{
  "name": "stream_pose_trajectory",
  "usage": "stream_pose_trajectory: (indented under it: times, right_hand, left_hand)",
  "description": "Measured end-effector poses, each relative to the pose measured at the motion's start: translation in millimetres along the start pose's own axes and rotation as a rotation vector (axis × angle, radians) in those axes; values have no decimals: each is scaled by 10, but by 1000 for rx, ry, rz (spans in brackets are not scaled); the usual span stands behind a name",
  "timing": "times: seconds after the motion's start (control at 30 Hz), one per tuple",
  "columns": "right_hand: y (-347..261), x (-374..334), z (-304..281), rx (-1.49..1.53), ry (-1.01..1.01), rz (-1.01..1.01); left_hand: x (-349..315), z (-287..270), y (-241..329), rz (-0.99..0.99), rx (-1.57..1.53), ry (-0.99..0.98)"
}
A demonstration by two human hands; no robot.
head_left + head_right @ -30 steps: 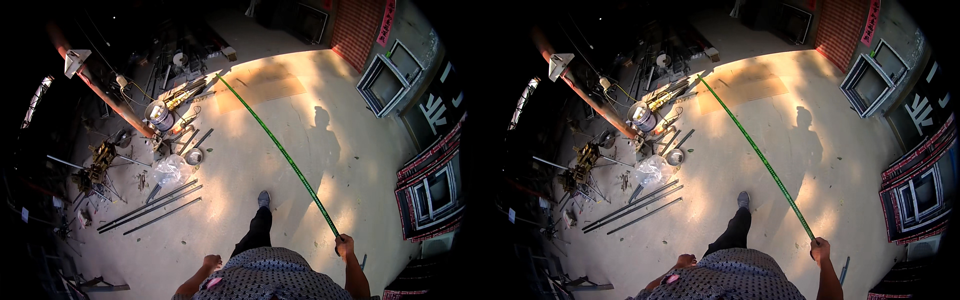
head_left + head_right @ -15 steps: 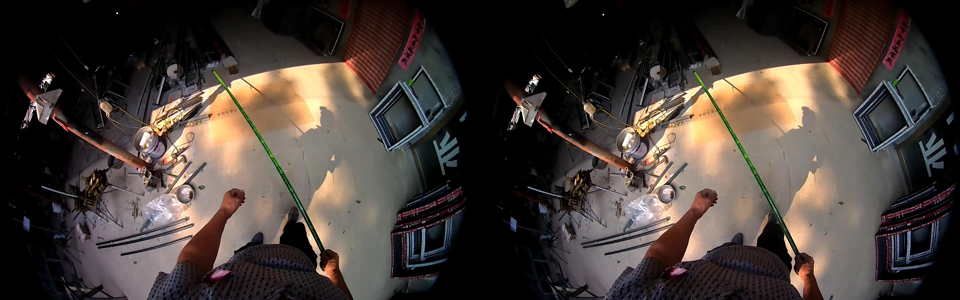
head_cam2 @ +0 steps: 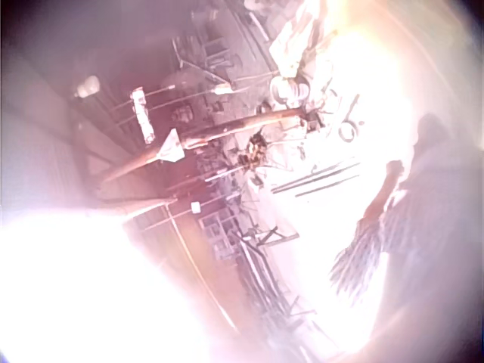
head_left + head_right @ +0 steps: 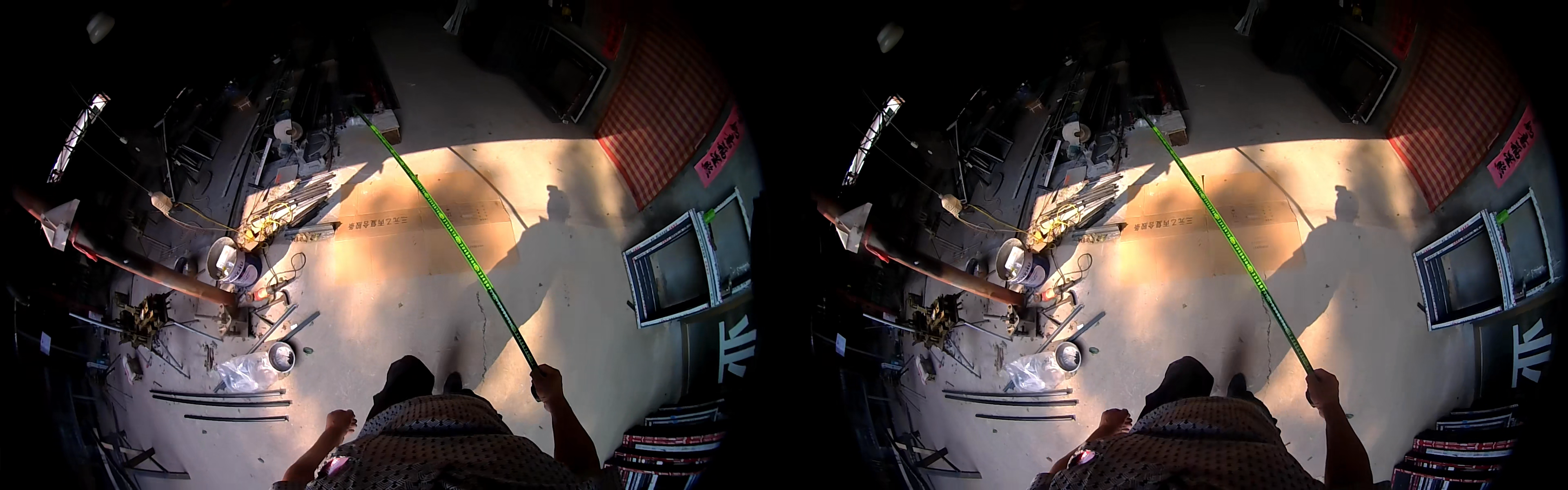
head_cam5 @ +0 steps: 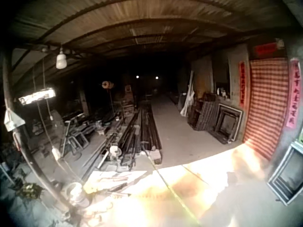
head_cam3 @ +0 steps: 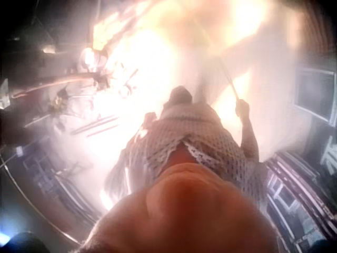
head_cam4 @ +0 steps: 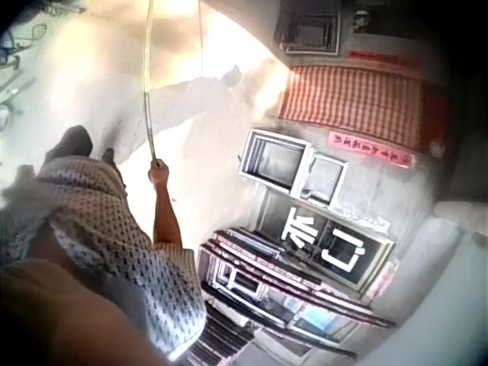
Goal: The person measures a large window frame with a tape measure, then retrieves a long metal profile and cuts it using a miter saw. They measure the cut piece and place it on the frame.
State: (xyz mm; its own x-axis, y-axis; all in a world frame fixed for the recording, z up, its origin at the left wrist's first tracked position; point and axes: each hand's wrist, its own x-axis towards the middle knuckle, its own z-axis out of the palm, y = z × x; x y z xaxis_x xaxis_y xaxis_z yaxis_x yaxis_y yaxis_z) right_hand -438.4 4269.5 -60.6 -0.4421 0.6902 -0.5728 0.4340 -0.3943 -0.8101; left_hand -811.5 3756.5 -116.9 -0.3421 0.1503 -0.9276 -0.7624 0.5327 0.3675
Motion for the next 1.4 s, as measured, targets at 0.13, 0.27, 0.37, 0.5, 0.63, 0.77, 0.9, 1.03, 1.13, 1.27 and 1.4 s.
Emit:
stream_pose_trajectory:
  times: [0.13, 0.27, 0.37, 0.5, 0.63, 0.77, 0.9, 1.03, 1.13, 1.27, 1.4]
  right_hand:
    - [-852, 835, -65, -6, -13, -4]
    - [-1348, 1424, 118, -19, -42, 3]
    - [-1705, 1842, 360, -5, -96, 52]
    - [-1781, 2444, 68, -527, -15, -403]
    - [-2047, 2920, -115, -610, -26, -395]
    - [-2768, 3204, -189, -288, -68, -167]
    - [-2666, 4025, -508, -588, -207, -669]
    - [-3323, 4614, -718, -726, -287, -725]
    - [-4351, 4747, -891, -493, -334, -149]
    - [-4759, 5469, -1404, -636, -327, -484]
    - [-5198, 5857, -2116, -870, -211, -577]
  left_hand:
    - [-423, 738, 733, 219, 375, 206]
    - [-26, 1160, 1615, 127, 230, 249]
    - [643, 1157, 2398, 91, 153, 317]
    - [539, 2075, 4457, 357, 316, 271]
    - [620, 2623, 5940, 641, 167, -10]
    - [805, 3167, 6763, 921, -58, -415]
    - [620, 4042, 7397, 665, 61, -183]
    - [649, 4688, 7881, 563, -150, -259]
    - [697, 4977, 8247, 641, -325, -359]
    - [660, 5362, 8858, 701, -561, -424]
    - [777, 5950, 9548, 625, -692, -483]
